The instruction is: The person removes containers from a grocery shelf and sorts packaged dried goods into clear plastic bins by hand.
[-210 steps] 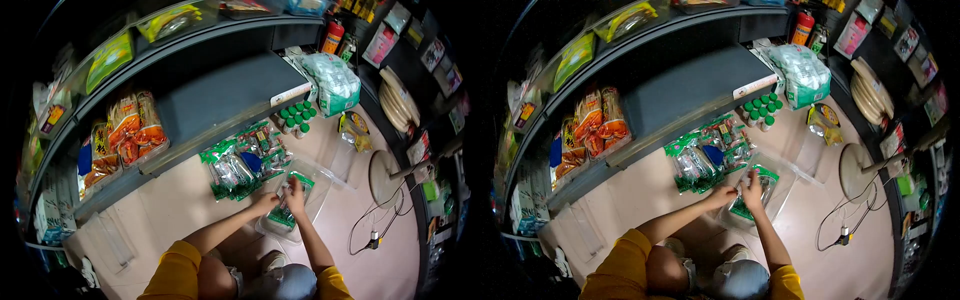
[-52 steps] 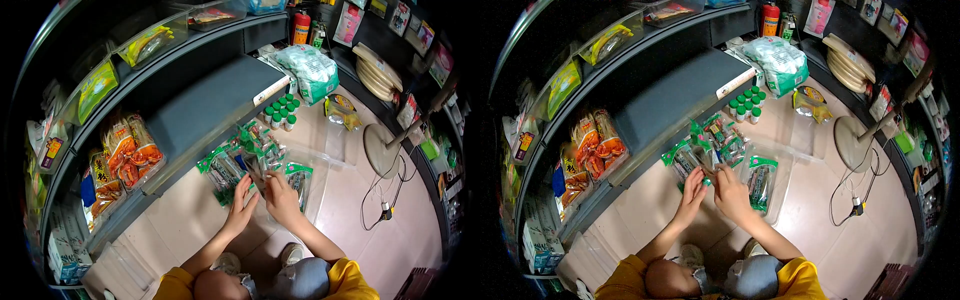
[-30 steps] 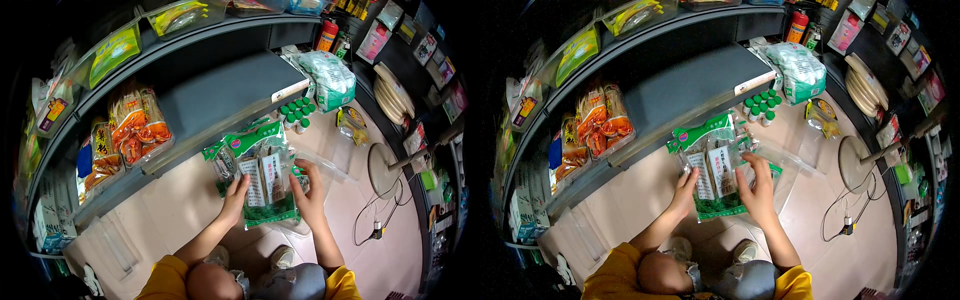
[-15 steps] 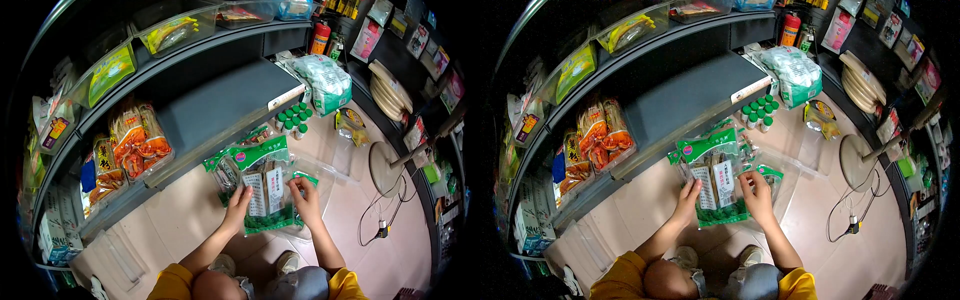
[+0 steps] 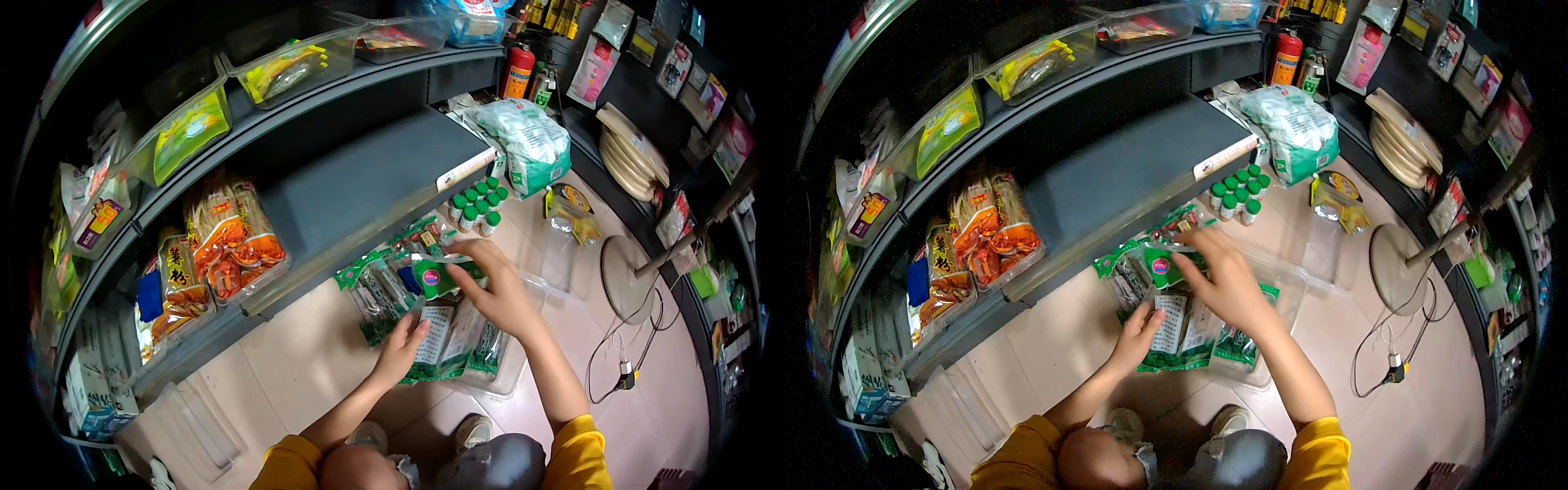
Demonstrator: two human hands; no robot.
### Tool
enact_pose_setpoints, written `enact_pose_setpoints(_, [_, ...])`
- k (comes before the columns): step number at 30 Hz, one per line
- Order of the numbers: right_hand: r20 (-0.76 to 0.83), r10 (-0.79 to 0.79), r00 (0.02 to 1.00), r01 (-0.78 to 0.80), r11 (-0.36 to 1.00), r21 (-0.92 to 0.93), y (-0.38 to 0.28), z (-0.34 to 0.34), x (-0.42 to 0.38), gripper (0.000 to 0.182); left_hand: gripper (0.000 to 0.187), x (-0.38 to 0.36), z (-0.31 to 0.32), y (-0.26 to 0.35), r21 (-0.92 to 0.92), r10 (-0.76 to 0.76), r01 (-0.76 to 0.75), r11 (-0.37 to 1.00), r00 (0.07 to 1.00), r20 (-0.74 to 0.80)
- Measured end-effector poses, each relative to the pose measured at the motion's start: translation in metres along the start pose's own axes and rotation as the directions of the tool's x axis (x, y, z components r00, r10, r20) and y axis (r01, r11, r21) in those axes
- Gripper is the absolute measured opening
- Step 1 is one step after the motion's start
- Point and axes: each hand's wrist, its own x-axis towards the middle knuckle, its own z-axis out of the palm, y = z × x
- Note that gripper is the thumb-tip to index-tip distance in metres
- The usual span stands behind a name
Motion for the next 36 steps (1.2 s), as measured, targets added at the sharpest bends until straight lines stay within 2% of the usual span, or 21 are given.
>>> enact_pose_setpoints(2, [0.073,-0.151,0.986,0.158,0.981,-0.11,-0.001,0.008,0.006,0.018,0.027,-0.005,0.005,0.002,-0.011,0.004,-0.004,1.0,1.0,0.028])
enact_pose_setpoints(3, [0.067,-0.152,0.986,0.159,0.981,-0.11,0.0,0.009,0.007,0.018,0.027,-0.004,0.005,0.004,-0.018,0.024,-0.023,1.0,0.999,0.048])
enact_pose_setpoints(5, [0.176,-0.102,0.979,0.123,0.986,-0.114,0.004,0.012,0.008,0.017,0.027,-0.004,0.003,0.0,0.026,0.026,-0.029,0.999,0.995,0.093])
enact_pose_setpoints(7, [0.168,-0.1,0.981,0.118,0.988,-0.102,0.008,0.013,0.008,0.015,0.027,-0.007,0.003,-0.005,0.001,-0.001,0.001,1.0,0.993,0.119])
enact_pose_setpoints(8, [0.182,-0.07,0.981,0.078,0.996,-0.037,0.008,0.014,0.006,0.014,0.027,-0.007,-0.001,-0.01,0.093,0.018,-0.03,0.995,0.991,0.135])
enact_pose_setpoints(9, [0.194,-0.043,0.98,0.039,0.999,0.026,0.008,0.014,0.005,0.014,0.027,-0.008,-0.001,-0.011,0.093,0.008,-0.02,0.995,0.991,0.132])
enact_pose_setpoints(11, [0.206,-0.067,0.976,0.059,0.997,0.046,0.007,0.012,0.006,0.013,0.029,-0.007,-0.001,-0.012,0.144,0.036,-0.054,0.988,0.992,0.123])
enact_pose_setpoints(12, [0.214,0.0,0.977,-0.017,0.997,0.079,0.004,0.011,0.006,0.013,0.032,-0.008,-0.001,-0.016,0.186,0.052,-0.07,0.98,0.994,0.099])
enact_pose_setpoints(13, [0.225,0.069,0.972,-0.095,0.989,0.111,0.003,0.01,0.005,0.013,0.032,-0.009,0.0,-0.014,0.184,0.047,-0.066,0.981,0.994,0.103])
enact_pose_setpoints(15, [0.218,0.091,0.972,-0.125,0.982,0.145,0.003,0.01,0.003,0.013,0.029,-0.009,0.0,-0.007,0.159,0.023,-0.029,0.987,0.999,0.037])
enact_pose_setpoints(19, [0.226,0.182,0.957,-0.238,0.937,0.256,0.0,0.01,0.004,0.014,0.031,-0.01,0.002,0.002,0.194,0.005,-0.009,0.981,1.0,0.021])
enact_pose_setpoints(23, [0.214,0.208,0.955,-0.259,0.934,0.248,0.01,0.013,0.004,0.014,0.032,-0.007,0.004,0.004,0.243,0.049,-0.048,0.969,0.999,0.0])
enact_pose_setpoints(25, [0.135,0.06,0.989,-0.066,0.997,0.035,0.022,0.015,0.005,0.016,0.034,-0.007,0.004,0.006,0.277,-0.043,0.045,0.96,0.999,-0.011])
enact_pose_setpoints(27, [0.166,0.138,0.976,-0.145,0.989,0.033,0.03,0.018,0.008,0.016,0.039,-0.005,0.004,-0.002,0.175,-0.053,0.058,0.983,0.998,-0.037])
enact_pose_setpoints(28, [0.019,-0.021,1.0,0.022,0.995,-0.102,0.032,0.016,0.01,0.017,0.041,-0.005,0.002,-0.007,0.134,-0.112,0.118,0.984,0.993,-0.047])
enact_pose_setpoints(29, [-0.095,-0.209,0.973,0.178,0.95,-0.258,0.034,0.014,0.011,0.019,0.044,-0.003,0.001,-0.009,0.092,-0.165,0.17,0.981,0.984,-0.063])
enact_pose_setpoints(30, [-0.164,-0.202,0.966,0.169,0.966,-0.196,0.034,0.009,0.009,0.019,0.046,-0.003,0.0,-0.008,0.013,-0.213,0.214,0.977,0.975,-0.07])
enact_pose_setpoints(31, [-0.163,-0.203,0.966,0.171,0.967,-0.19,0.035,0.002,0.005,0.019,0.046,-0.004,0.0,-0.005,0.015,-0.213,0.215,0.976,0.974,-0.076])
enact_pose_setpoints(33, [-0.272,0.057,0.961,-0.059,0.998,0.003,0.04,-0.008,-0.012,0.021,0.047,-0.005,-0.001,0.0,-0.15,-0.272,0.251,0.956,0.951,-0.146])
enact_pose_setpoints(34, [-0.267,0.063,0.962,-0.063,0.998,0.006,0.045,-0.008,-0.024,0.021,0.047,-0.004,0.0,0.01,-0.2,-0.304,0.27,0.942,0.938,-0.166])
enact_pose_setpoints(36, [-0.111,0.43,0.896,-0.394,0.884,0.252,0.058,0.001,-0.054,0.02,0.047,-0.001,-0.007,0.006,-0.259,-0.32,0.274,0.926,0.935,-0.155])
